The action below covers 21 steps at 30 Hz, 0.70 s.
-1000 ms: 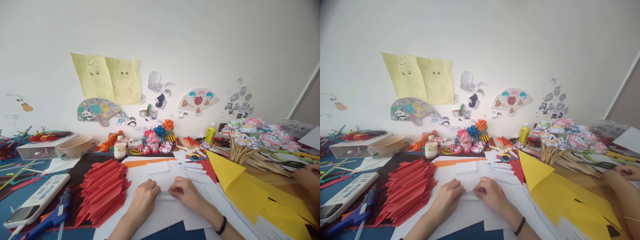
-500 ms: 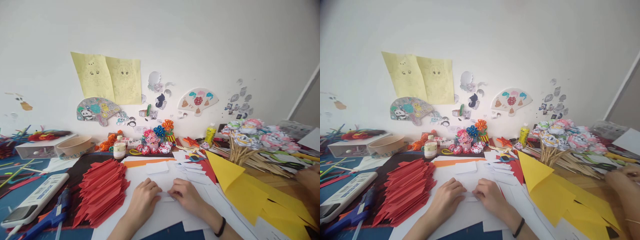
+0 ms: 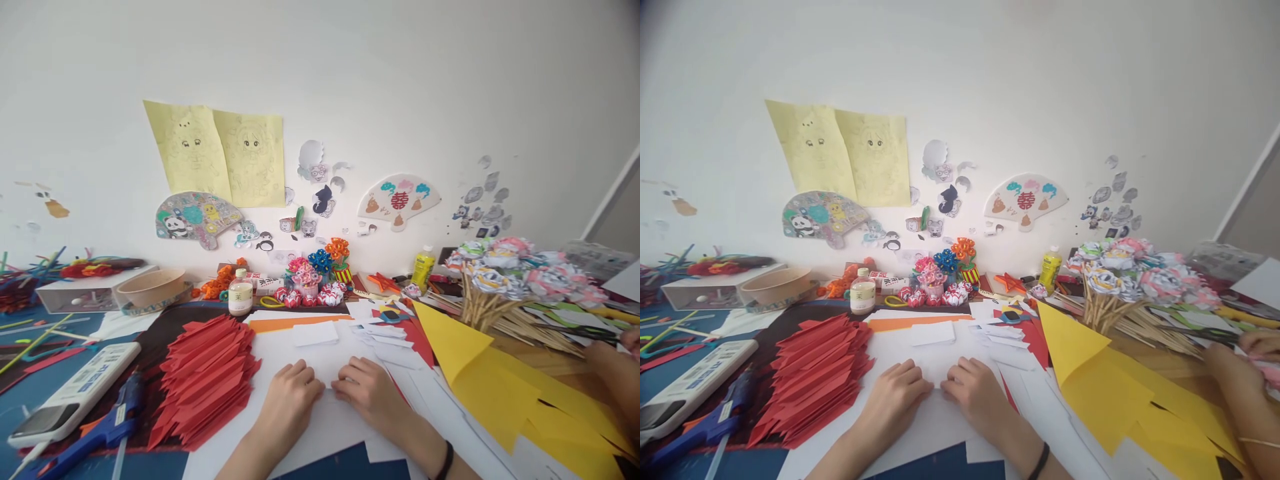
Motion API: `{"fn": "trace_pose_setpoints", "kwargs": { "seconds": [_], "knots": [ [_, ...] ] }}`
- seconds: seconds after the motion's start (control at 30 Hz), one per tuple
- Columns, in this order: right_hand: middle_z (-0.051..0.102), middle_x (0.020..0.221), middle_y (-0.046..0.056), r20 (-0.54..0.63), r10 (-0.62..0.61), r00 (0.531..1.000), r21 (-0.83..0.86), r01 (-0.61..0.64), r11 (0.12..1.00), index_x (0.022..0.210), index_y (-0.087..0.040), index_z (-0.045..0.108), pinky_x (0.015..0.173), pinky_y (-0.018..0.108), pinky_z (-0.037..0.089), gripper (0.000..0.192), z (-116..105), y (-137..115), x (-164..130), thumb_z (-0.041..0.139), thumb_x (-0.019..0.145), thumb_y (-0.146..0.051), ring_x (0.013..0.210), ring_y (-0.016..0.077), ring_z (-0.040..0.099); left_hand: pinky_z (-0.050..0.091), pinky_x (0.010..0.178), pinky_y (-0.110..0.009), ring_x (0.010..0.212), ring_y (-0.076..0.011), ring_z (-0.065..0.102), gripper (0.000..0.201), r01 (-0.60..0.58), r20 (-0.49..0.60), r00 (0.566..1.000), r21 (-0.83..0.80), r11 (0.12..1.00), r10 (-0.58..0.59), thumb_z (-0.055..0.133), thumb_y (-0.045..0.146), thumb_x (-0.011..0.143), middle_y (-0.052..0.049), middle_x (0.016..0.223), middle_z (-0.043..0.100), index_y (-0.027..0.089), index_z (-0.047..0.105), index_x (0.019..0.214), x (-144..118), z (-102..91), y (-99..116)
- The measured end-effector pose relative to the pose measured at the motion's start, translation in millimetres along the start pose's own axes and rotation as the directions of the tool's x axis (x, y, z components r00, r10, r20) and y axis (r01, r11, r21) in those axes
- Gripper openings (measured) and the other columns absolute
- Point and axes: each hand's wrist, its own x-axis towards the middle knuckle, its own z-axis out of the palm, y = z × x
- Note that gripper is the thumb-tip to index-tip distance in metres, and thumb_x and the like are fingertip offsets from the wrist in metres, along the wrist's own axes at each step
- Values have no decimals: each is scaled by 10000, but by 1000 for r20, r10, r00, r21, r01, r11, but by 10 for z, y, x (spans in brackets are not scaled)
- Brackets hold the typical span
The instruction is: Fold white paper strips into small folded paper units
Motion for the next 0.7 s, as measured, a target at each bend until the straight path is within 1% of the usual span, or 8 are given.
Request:
{"fn": "trace_pose_setpoints", "kwargs": {
  "seconds": [0.1, 0.17, 0.23, 0.37, 0.43, 0.53, 0.6, 0.7],
  "knots": [
    [619, 800, 43, 7, -37, 999, -82, 38, 996, 879, -188, 639, 641, 311, 323, 221, 30, 0, -16, 432, 935, -135, 748, 183, 484, 323, 609, -313, 754, -192, 510, 144, -11, 3, 1000, 8, 1000, 11, 524, 142, 873, -21, 749, 601, 221, 635, 826, -2, -6, -2],
    [605, 785, 44, 7, -45, 999, -102, 45, 994, 875, -178, 632, 631, 308, 315, 222, 36, 2, -22, 426, 930, -116, 740, 181, 473, 327, 619, -310, 786, -196, 514, 83, -7, -2, 1000, 4, 1000, 7, 566, 160, 856, -18, 796, 607, 218, 625, 848, -3, -21, -8],
    [585, 754, 42, -2, -52, 999, -110, 52, 993, 864, -175, 628, 617, 305, 305, 233, 38, 4, -26, 416, 928, -105, 722, 179, 460, 325, 623, -309, 796, -196, 511, 56, -7, -13, 1000, 19, 1000, 7, 586, 171, 848, -16, 802, 602, 211, 615, 822, -8, -30, -14],
    [562, 730, 39, -29, -61, 998, -88, 58, 994, 868, -173, 623, 603, 304, 288, 254, 50, 14, -40, 395, 913, -72, 702, 177, 442, 303, 612, -311, 740, -184, 491, 171, -41, -38, 998, 84, 996, 44, 538, 159, 880, -7, 730, 571, 197, 574, 717, -28, 1, -24],
    [565, 733, 34, -40, -47, 998, -75, 44, 996, 883, -179, 622, 607, 304, 283, 234, 60, 18, -49, 413, 914, -80, 711, 177, 446, 294, 608, -310, 728, -184, 486, 182, -60, -40, 997, 107, 992, 65, 529, 147, 882, -3, 723, 566, 195, 557, 708, -35, 27, -28],
    [572, 717, 18, -56, -30, 998, -76, 25, 997, 864, -192, 621, 608, 302, 273, 144, 71, 14, -55, 491, 921, -170, 715, 174, 451, 290, 601, -309, 718, -184, 484, 158, -81, -21, 996, 132, 988, 84, 560, 120, 852, 2, 727, 566, 195, 542, 714, -39, 47, -29],
    [574, 703, 10, -61, -31, 998, -92, 26, 995, 837, -195, 618, 604, 303, 265, 117, 72, 5, -52, 529, 912, -208, 707, 172, 449, 293, 600, -308, 716, -184, 486, 146, -97, -3, 995, 142, 985, 98, 582, 110, 832, 3, 736, 569, 193, 538, 721, -37, 43, -26],
    [574, 686, 4, -62, -46, 997, -130, 37, 991, 808, -190, 608, 595, 305, 254, 123, 64, -12, -42, 534, 907, -182, 691, 169, 445, 296, 599, -308, 720, -183, 491, 142, -105, 15, 994, 145, 984, 104, 590, 114, 828, 1, 735, 571, 191, 538, 722, -35, 30, -20]
  ]
}}
